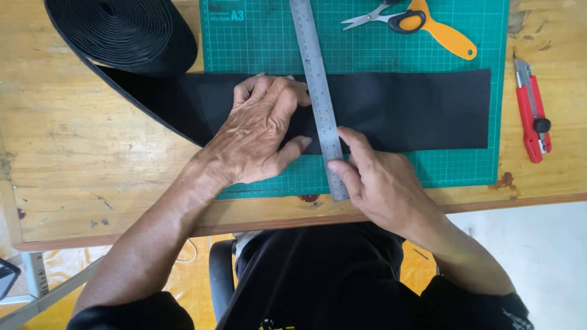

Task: Measuring and cutting a strip of black material using a ruler and utility knife on a cutting mat.

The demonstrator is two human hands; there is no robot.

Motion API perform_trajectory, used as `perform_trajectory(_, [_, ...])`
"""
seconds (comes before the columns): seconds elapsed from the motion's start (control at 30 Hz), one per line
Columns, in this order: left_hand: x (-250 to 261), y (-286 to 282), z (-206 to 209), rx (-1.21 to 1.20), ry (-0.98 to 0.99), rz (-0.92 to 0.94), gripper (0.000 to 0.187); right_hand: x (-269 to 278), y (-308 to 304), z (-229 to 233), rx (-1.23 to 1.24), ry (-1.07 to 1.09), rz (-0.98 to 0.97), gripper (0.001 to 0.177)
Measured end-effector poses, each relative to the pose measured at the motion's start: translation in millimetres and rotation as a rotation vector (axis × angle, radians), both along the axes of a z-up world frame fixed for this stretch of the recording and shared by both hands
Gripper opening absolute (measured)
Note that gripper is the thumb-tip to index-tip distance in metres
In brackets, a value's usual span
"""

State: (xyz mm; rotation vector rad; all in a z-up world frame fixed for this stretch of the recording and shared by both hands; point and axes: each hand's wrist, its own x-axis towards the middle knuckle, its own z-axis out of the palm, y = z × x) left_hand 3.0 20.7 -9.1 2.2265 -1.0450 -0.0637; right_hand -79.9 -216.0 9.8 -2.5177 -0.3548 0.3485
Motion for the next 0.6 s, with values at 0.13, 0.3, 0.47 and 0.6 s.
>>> perform_trajectory(0.13, [-2,-2,-5,0.072,-0.059,0.044,0.050,6,-2,3,-0.199,-0.409,0.103,0.031])
perform_trajectory(0.3, [-4,-5,-4,0.133,-0.083,0.056,0.079,27,-11,-6,-0.320,-0.681,0.092,0.025])
perform_trajectory(0.47, [-2,-6,-15,0.185,-0.130,0.051,0.060,34,-19,-16,-0.500,-0.582,0.113,0.047])
perform_trajectory(0.6, [-1,-2,-9,0.161,-0.078,0.039,0.055,33,-23,-18,-0.482,-0.595,0.103,0.046])
